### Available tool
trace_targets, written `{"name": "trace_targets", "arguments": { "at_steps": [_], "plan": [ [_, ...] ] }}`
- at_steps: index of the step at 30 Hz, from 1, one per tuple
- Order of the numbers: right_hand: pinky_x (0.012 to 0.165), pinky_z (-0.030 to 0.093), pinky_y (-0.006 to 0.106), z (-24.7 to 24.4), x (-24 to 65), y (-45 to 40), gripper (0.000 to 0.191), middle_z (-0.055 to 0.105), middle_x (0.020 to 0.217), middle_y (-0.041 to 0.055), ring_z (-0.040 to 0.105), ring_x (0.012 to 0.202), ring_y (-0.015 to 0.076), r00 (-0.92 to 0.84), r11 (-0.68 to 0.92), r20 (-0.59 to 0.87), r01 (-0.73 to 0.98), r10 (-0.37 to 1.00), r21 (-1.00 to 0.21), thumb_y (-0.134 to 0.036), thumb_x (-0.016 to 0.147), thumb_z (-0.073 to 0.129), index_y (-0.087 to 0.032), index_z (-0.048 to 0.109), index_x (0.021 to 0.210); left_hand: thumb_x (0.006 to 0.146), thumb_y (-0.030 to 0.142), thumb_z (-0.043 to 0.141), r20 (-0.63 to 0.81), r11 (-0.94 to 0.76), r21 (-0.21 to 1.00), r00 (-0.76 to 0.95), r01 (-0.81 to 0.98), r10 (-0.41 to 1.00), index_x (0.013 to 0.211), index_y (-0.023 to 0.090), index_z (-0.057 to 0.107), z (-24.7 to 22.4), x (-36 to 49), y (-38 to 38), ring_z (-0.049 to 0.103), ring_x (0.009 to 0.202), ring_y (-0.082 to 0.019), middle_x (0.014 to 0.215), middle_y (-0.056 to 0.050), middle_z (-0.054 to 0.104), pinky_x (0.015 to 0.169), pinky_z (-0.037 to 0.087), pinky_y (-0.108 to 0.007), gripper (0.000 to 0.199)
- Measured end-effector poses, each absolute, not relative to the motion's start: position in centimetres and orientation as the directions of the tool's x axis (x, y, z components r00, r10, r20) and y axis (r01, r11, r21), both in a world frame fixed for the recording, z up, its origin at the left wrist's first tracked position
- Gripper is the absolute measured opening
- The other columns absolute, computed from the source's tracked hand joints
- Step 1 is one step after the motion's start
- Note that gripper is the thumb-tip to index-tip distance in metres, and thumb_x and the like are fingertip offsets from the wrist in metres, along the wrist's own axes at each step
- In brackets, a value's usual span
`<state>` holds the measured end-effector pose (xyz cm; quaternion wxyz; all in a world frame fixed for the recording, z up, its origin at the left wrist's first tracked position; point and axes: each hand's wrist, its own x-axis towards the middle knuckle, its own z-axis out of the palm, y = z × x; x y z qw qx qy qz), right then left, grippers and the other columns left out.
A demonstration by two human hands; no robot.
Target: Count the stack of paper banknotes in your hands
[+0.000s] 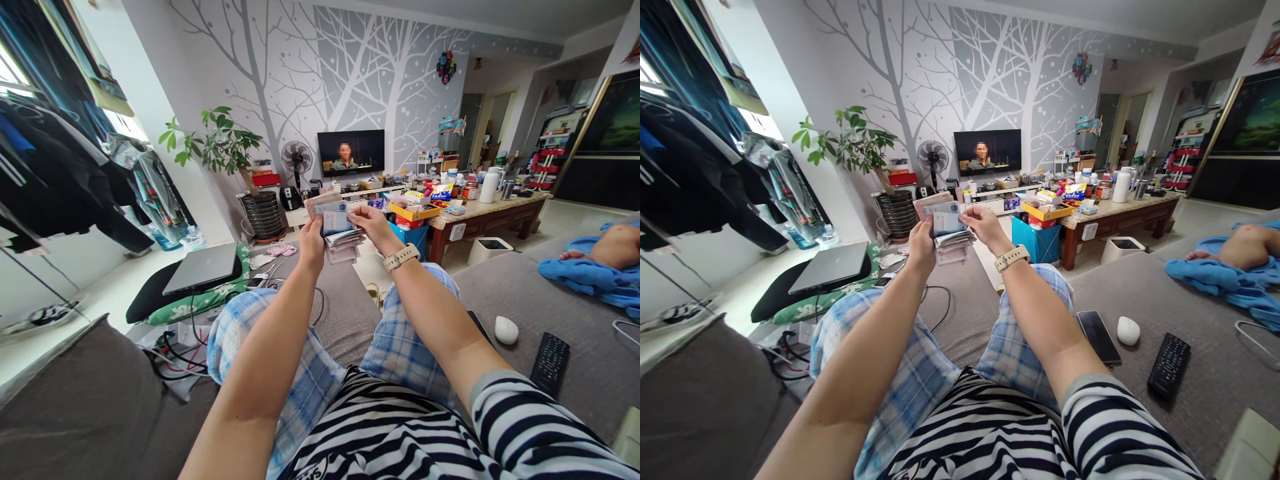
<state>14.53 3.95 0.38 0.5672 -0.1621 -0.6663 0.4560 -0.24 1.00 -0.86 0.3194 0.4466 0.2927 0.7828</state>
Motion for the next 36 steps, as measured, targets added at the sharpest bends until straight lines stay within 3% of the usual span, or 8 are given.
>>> {"name": "trace_targets", "arguments": {
  "at_steps": [21,30,36],
  "plan": [
    [0.048,0.027,0.021,0.56,14.48,3.82,0.023,0.044,0.056,-0.004,0.037,0.051,0.0063,-0.293,0.494,0.583,-0.327,0.757,-0.806,-0.036,0.066,0.065,-0.016,0.054,0.065,0.068,0.037,0.063,0.532,-0.642,0.726,-0.389,-0.248,0.752,0.071,0.014,0.064,-1.19,-0.6,1.61,0.055,0.061,-0.011,0.068,0.0,0.063,0.061,0.044,-0.022,0.023],
    [0.049,0.028,0.022,0.74,14.64,3.4,0.034,0.053,0.057,-0.0007,0.04,0.05,0.0073,-0.335,0.465,0.564,-0.334,0.755,-0.82,-0.048,0.07,0.062,-0.016,0.054,0.062,0.068,0.038,0.062,0.545,-0.637,0.722,-0.345,-0.271,0.764,0.077,0.016,0.064,-1.27,-0.41,1.69,0.06,0.064,-0.014,0.065,0.0,0.062,0.064,0.046,-0.025,0.023],
    [0.049,0.028,0.022,0.86,14.72,3.34,0.037,0.05,0.056,-0.0032,0.038,0.052,0.0071,-0.245,0.514,0.581,-0.288,0.776,-0.808,-0.047,0.06,0.072,-0.017,0.05,0.063,0.066,0.032,0.065,0.531,-0.623,0.73,-0.34,-0.281,0.776,0.077,0.016,0.065,-1.09,-0.25,1.16,0.059,0.065,-0.014,0.069,-0.001,0.064,0.065,0.046,-0.025,0.02]
  ]
}}
